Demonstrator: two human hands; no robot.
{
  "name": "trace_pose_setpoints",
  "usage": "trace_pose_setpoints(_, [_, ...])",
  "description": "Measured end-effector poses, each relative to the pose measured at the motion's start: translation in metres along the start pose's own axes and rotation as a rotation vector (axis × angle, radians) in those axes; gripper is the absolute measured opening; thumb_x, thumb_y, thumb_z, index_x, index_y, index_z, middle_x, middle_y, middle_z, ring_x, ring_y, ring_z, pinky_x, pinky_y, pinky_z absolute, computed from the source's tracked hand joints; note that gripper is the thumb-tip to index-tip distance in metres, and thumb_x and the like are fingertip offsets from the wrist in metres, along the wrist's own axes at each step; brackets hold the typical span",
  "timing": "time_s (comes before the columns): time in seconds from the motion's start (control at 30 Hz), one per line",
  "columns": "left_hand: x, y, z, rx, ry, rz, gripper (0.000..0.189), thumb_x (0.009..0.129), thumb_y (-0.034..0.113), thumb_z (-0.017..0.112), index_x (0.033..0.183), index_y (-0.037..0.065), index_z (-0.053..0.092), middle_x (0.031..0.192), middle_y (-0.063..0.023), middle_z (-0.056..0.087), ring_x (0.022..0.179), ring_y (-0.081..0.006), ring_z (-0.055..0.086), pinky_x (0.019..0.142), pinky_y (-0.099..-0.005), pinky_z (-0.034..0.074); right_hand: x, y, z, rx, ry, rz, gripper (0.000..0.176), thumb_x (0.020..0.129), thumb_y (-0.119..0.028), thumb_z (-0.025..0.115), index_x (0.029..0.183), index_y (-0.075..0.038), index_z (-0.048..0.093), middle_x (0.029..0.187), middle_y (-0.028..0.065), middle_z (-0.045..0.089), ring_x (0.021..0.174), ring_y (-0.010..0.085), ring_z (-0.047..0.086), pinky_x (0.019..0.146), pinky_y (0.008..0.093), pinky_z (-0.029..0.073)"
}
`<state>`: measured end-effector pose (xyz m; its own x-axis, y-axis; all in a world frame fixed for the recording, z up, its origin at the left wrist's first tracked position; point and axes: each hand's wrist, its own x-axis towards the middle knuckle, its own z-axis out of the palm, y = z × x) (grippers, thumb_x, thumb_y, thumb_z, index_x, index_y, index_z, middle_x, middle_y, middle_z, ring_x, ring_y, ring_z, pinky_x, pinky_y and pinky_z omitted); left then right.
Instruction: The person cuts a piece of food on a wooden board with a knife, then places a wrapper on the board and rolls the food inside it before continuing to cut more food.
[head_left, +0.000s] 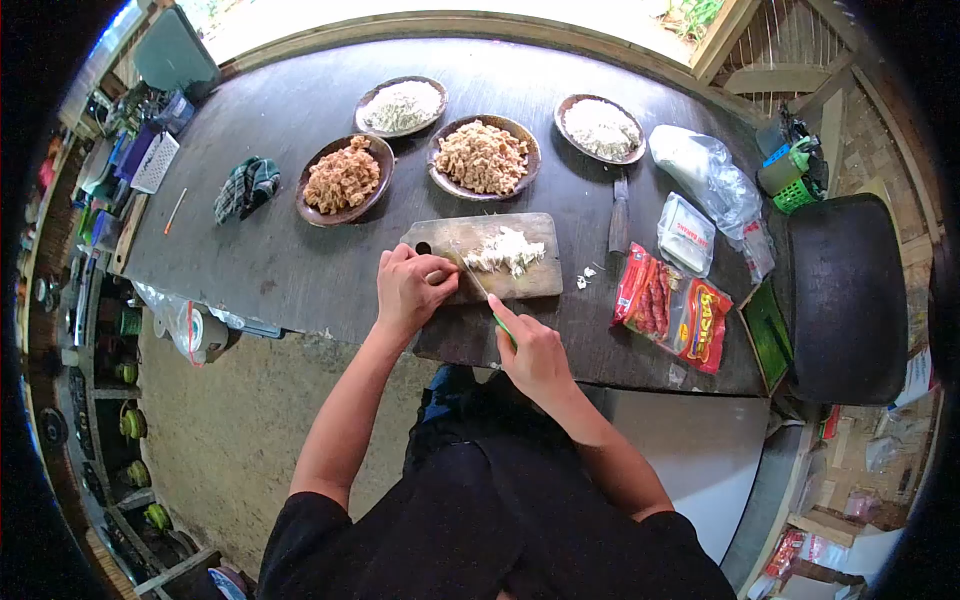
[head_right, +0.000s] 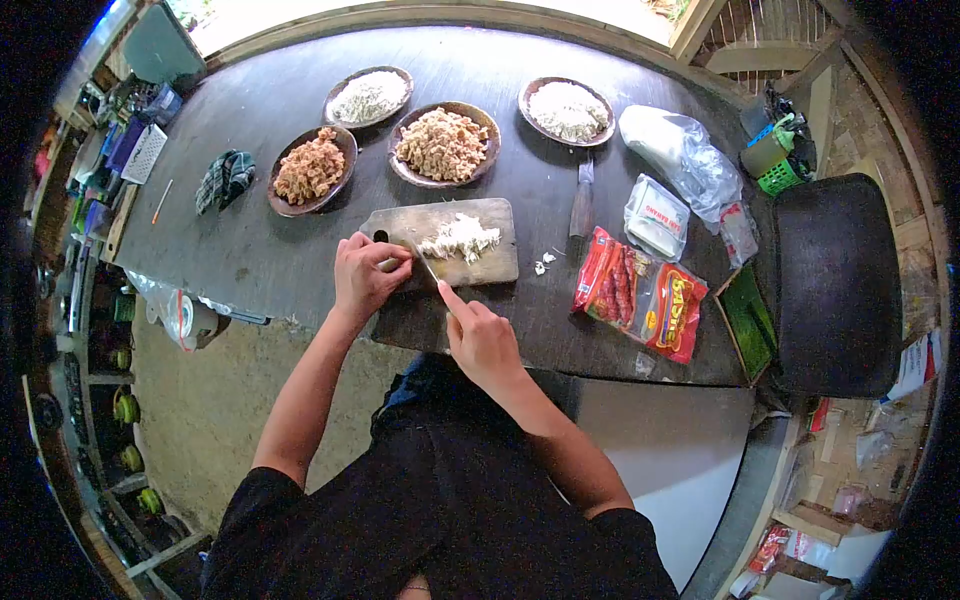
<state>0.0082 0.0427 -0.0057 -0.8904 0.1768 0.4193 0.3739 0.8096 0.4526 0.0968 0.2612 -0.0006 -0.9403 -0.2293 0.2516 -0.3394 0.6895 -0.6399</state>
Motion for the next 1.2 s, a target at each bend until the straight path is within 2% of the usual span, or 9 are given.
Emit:
trace_pose_setpoints(0.57, [0.005, -0.004, -0.006, -0.022, 0.035, 0.144, 0.010, 0.074, 0.027, 0.084, 0.079, 0.020, 0.080, 0.082, 0.0068, 0.076, 0.078, -0.0178, 0.056, 0.078, -0.0348, 0.039, 0.002, -0.027, 0.015, -0.127, 0.033, 0.098, 0.052, 0.096, -0.011, 0.065, 0.148, -0.018, 0.058, 0.077, 0.0141, 0.062, 0.064, 0.0367, 0.067, 0.059, 0.0483, 0.057])
trace_pose_setpoints(0.63, [0.006, -0.005, -0.008, -0.042, 0.009, 0.145, 0.010, 0.074, 0.027, 0.083, 0.081, 0.020, 0.080, 0.083, 0.0073, 0.076, 0.081, -0.0180, 0.056, 0.078, -0.0351, 0.040, -0.004, -0.032, 0.015, -0.089, 0.033, 0.173, 0.055, 0.093, -0.006, 0.067, 0.147, -0.017, 0.059, 0.079, 0.0166, 0.063, 0.070, 0.0387, 0.066, 0.063, 0.0492, 0.053])
trace_pose_setpoints(0.83, [0.015, -0.020, -0.007, -0.081, -0.105, 0.201, 0.012, 0.073, 0.028, 0.082, 0.081, 0.019, 0.081, 0.082, 0.0060, 0.076, 0.085, -0.0191, 0.057, 0.081, -0.0356, 0.042, -0.010, -0.048, 0.020, -0.044, 0.050, 0.196, 0.056, 0.093, -0.006, 0.067, 0.147, -0.016, 0.058, 0.079, 0.0176, 0.063, 0.071, 0.0392, 0.065, 0.064, 0.0494, 0.052])
trace_pose_setpoints(0.93, [0.019, -0.021, -0.011, -0.089, -0.123, 0.223, 0.012, 0.072, 0.024, 0.085, 0.082, 0.019, 0.081, 0.086, 0.0062, 0.078, 0.083, -0.0182, 0.057, 0.080, -0.0339, 0.043, -0.010, -0.045, 0.026, -0.033, 0.079, 0.167, 0.056, 0.095, -0.009, 0.066, 0.149, -0.018, 0.056, 0.079, 0.0157, 0.061, 0.067, 0.0389, 0.065, 0.063, 0.0509, 0.055])
trace_pose_setpoints(1.07, [0.018, -0.025, -0.008, -0.116, -0.138, 0.220, 0.012, 0.072, 0.024, 0.085, 0.083, 0.019, 0.081, 0.085, 0.0060, 0.077, 0.083, -0.0181, 0.058, 0.079, -0.0341, 0.043, -0.006, -0.045, 0.031, -0.109, 0.061, 0.224, 0.056, 0.096, -0.010, 0.066, 0.149, -0.020, 0.056, 0.080, 0.0161, 0.061, 0.069, 0.0398, 0.066, 0.063, 0.0511, 0.054])
trace_pose_setpoints(1.2, [0.022, -0.029, -0.008, -0.141, -0.152, 0.257, 0.013, 0.075, 0.028, 0.083, 0.085, 0.020, 0.081, 0.081, 0.0051, 0.075, 0.086, -0.0186, 0.058, 0.080, -0.0349, 0.042, -0.008, -0.045, 0.031, -0.133, 0.097, 0.251, 0.056, 0.096, -0.011, 0.066, 0.150, -0.022, 0.056, 0.079, 0.0158, 0.061, 0.071, 0.0399, 0.066, 0.064, 0.0513, 0.054])
